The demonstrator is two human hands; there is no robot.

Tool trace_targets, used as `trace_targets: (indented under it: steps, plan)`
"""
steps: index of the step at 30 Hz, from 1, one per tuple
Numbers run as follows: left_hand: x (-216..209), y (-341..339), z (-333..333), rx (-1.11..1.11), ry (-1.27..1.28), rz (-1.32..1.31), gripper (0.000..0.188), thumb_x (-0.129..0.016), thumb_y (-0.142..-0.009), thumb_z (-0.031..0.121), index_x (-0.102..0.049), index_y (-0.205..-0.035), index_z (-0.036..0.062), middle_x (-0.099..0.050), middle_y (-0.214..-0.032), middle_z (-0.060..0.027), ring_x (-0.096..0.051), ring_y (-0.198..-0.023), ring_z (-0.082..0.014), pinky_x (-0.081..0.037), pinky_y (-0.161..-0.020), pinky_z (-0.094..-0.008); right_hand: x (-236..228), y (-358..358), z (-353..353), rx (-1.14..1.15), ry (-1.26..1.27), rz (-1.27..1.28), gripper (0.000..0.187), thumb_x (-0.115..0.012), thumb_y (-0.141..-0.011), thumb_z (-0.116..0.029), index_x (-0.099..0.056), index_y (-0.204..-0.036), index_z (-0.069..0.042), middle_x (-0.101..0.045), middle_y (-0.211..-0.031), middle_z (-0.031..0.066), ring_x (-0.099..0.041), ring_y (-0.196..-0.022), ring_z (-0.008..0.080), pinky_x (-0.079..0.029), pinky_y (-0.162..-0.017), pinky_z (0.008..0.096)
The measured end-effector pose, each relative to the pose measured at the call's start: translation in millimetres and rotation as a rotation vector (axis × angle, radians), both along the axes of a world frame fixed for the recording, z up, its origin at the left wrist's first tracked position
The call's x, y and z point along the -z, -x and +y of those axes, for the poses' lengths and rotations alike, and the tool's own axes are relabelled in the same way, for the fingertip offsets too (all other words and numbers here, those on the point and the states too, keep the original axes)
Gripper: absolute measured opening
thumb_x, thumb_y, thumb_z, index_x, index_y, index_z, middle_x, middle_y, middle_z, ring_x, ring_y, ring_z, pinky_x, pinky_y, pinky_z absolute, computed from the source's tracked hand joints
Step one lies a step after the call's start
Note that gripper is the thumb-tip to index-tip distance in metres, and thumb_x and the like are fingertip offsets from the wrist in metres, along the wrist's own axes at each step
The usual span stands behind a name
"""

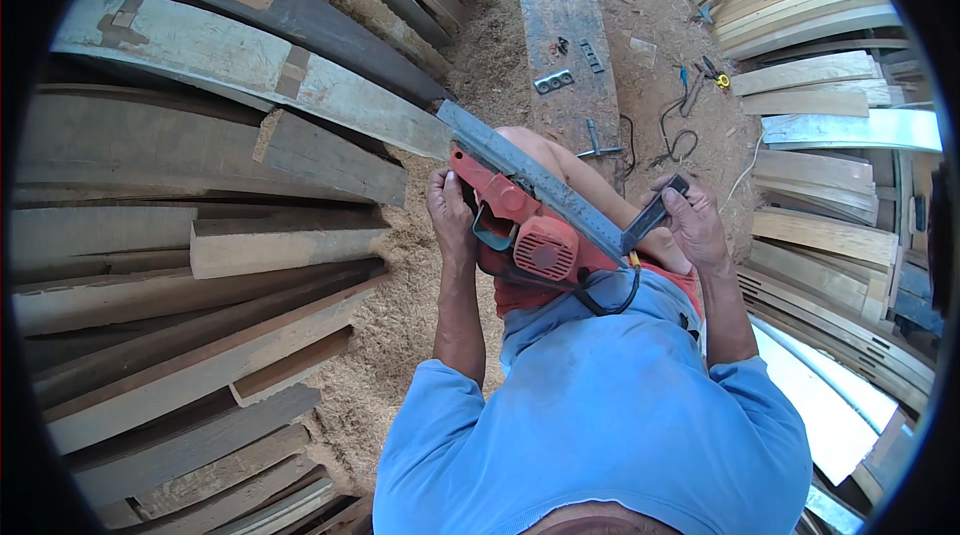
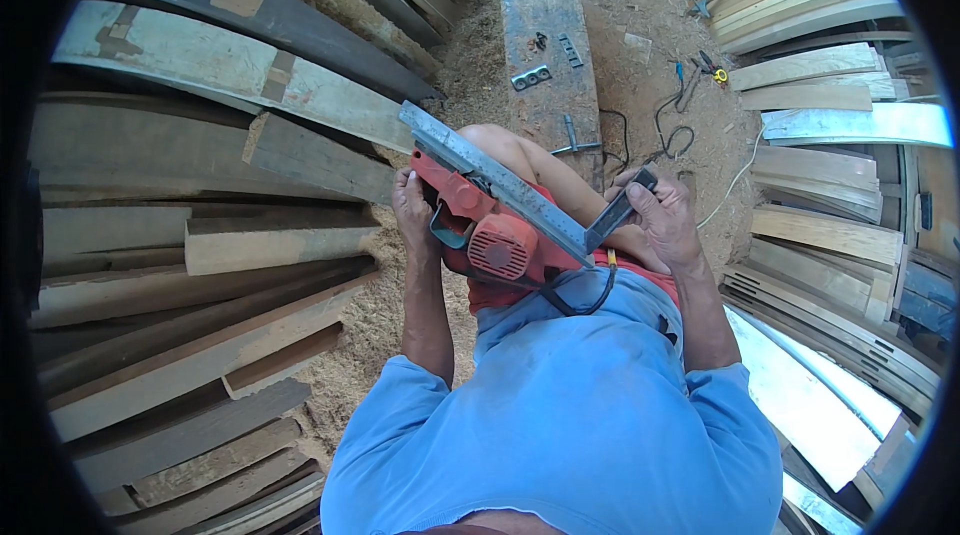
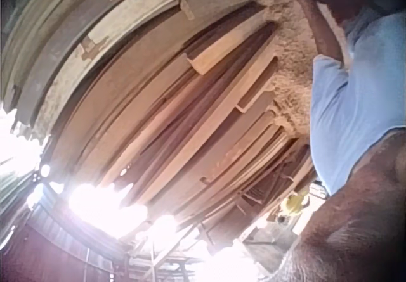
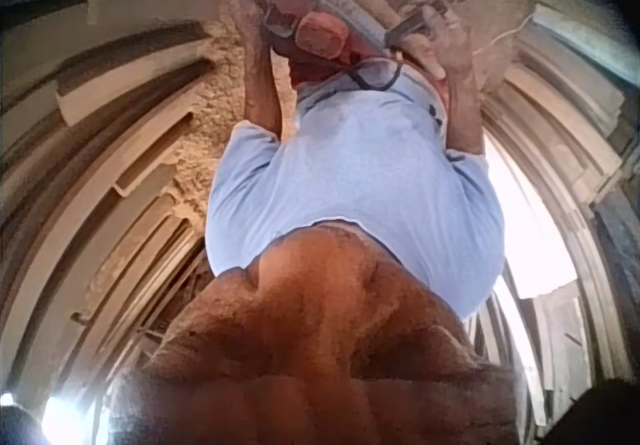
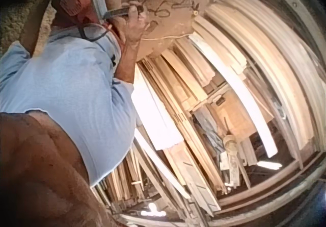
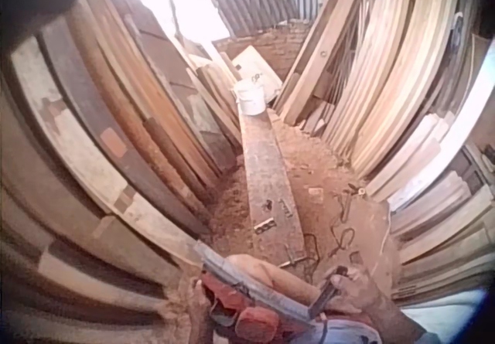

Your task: The person loosens and tightens screws on the base of a power planer using a screwdriver. They handle a small metal strip to check the alignment of the blades before finishing the adjustments.

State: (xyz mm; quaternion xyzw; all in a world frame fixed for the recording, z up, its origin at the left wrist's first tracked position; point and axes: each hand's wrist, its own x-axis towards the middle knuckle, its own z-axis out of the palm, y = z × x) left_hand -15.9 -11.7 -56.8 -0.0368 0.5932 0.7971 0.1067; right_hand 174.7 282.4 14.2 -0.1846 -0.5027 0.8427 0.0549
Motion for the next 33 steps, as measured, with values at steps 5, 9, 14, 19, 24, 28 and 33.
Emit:
trace_targets:
  steps: [5, 9, 14, 19, 24, 28, 33]
  plan:
    - [1, 1, -3, 0.017, 0.036, -0.001, 0.019, -0.047, -0.113, 0.021, -0.056, -0.105, 0.006, -0.058, -0.088, 0.0024, -0.05, -0.074, -0.0035, -0.043, -0.065, -0.0224, 11, -4, 9, -0.05, -0.024, 0.008, 0.025, -0.061, -0.11, -0.021, -0.064, -0.123, 0.0, -0.076, -0.104, 0.0124, -0.076, -0.09, 0.0178, -0.064, -0.081, 0.0333]
    - [2, 1, -3, 0.021, 0.028, 0.009, 0.019, -0.047, -0.113, 0.021, -0.057, -0.107, 0.0056, -0.058, -0.09, 0.0015, -0.051, -0.076, -0.0043, -0.044, -0.067, -0.0236, 16, -4, 11, -0.058, -0.025, -0.002, 0.026, -0.062, -0.11, -0.022, -0.064, -0.123, 0.0, -0.076, -0.104, 0.0121, -0.076, -0.089, 0.0176, -0.064, -0.081, 0.0332]
    - [4, 2, -8, 0.056, 0.138, 0.02, 0.02, -0.046, -0.113, 0.019, -0.059, -0.11, 0.004, -0.06, -0.096, -0.0007, -0.054, -0.084, -0.0075, -0.048, -0.077, -0.0273, 22, -4, 14, -0.064, 0.032, 0.011, 0.025, -0.061, -0.11, -0.02, -0.065, -0.123, 0.0, -0.076, -0.104, 0.0116, -0.076, -0.088, 0.0166, -0.063, -0.079, 0.0312]
    - [0, 1, -6, 0.063, 0.161, 0.045, 0.02, -0.045, -0.112, 0.017, -0.059, -0.11, 0.0034, -0.061, -0.097, -0.0012, -0.055, -0.087, -0.0082, -0.05, -0.08, -0.0278, 23, -4, 16, -0.065, 0.041, 0.001, 0.025, -0.061, -0.11, -0.021, -0.065, -0.122, 0.001, -0.076, -0.104, 0.012, -0.076, -0.089, 0.0175, -0.064, -0.079, 0.0329]
    - [-8, -1, -4, 0.06, 0.125, 0.031, 0.02, -0.044, -0.113, 0.017, -0.059, -0.109, 0.0043, -0.061, -0.096, -0.0003, -0.054, -0.084, -0.0062, -0.049, -0.075, -0.0254, 18, -3, 14, -0.075, 0.022, 0.003, 0.025, -0.061, -0.11, -0.021, -0.064, -0.122, 0.001, -0.076, -0.104, 0.0127, -0.077, -0.089, 0.018, -0.065, -0.079, 0.0337]
    - [1, 0, -3, 0.009, 0.093, 0.033, 0.02, -0.045, -0.113, 0.019, -0.058, -0.106, 0.0054, -0.06, -0.09, 0.0022, -0.051, -0.077, -0.0039, -0.045, -0.067, -0.024, 10, -3, 11, -0.092, -0.008, -0.012, 0.025, -0.061, -0.11, -0.021, -0.064, -0.122, 0.002, -0.076, -0.104, 0.0127, -0.076, -0.091, 0.0181, -0.065, -0.082, 0.0343]
    - [4, 2, -3, 0.007, 0.08, 0.02, 0.02, -0.047, -0.113, 0.02, -0.058, -0.102, 0.0072, -0.057, -0.081, 0.0056, -0.045, -0.068, -0.0007, -0.036, -0.059, -0.0225, 5, -5, 9, -0.102, -0.037, -0.009, 0.026, -0.06, -0.11, -0.02, -0.064, -0.123, 0.002, -0.075, -0.105, 0.0123, -0.076, -0.093, 0.018, -0.065, -0.085, 0.0347]
